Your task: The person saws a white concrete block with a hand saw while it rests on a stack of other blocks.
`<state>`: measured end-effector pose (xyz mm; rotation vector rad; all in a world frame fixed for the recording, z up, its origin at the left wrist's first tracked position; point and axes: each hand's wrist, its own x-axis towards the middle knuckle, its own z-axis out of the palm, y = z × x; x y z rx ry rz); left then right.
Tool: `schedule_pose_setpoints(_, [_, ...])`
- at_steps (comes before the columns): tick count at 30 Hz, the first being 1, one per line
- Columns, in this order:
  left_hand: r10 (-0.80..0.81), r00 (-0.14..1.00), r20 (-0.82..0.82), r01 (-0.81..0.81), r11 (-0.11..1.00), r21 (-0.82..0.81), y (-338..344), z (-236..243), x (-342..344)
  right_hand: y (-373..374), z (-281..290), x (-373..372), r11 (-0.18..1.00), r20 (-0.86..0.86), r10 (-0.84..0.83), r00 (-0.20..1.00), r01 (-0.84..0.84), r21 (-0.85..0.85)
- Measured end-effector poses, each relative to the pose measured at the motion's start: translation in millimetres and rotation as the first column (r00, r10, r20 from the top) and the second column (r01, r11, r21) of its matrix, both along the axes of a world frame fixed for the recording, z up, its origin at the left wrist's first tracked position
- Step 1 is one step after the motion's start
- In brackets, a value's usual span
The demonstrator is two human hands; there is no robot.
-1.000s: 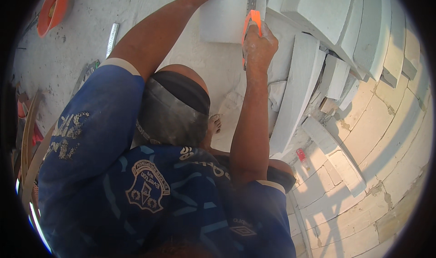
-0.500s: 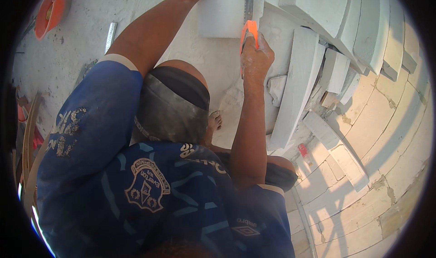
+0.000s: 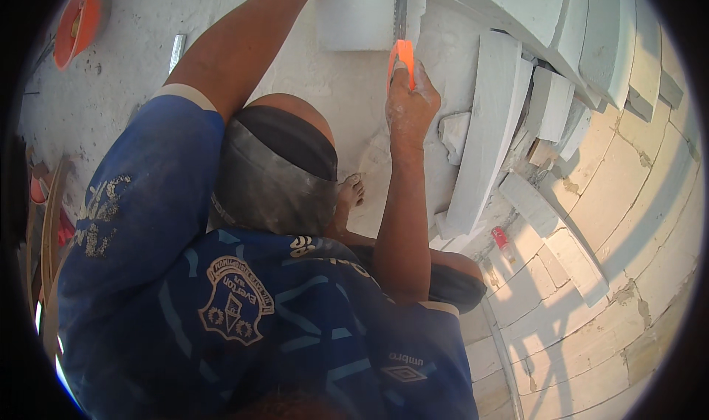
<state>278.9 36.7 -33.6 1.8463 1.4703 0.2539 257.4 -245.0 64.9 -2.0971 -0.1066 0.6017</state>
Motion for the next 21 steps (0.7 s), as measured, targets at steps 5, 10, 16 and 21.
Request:
schedule_pose_setpoints(5, [-0.002,1.000,-0.024,0.003,0.999,0.049,-2,-6,2,-11,2,-10,0.999,-0.044,-0.030,0.999,0.031,0.029])
schedule_pose_setpoints(10, [-0.001,1.000,-0.023,0.002,0.998,0.055,6,-7,6,-35,-8,-21,0.999,-0.042,-0.034,0.999,0.035,0.040])
schedule_pose_setpoints(16, [-0.014,0.998,-0.057,0.014,1.000,-0.004,8,2,14,-58,-14,-32,0.999,-0.028,-0.040,0.999,0.040,0.016])
schedule_pose_setpoints(21, [0.018,0.997,-0.074,-0.015,0.999,0.040,9,-8,10,-63,-20,-33,0.997,0.022,-0.070,0.997,0.069,0.036])
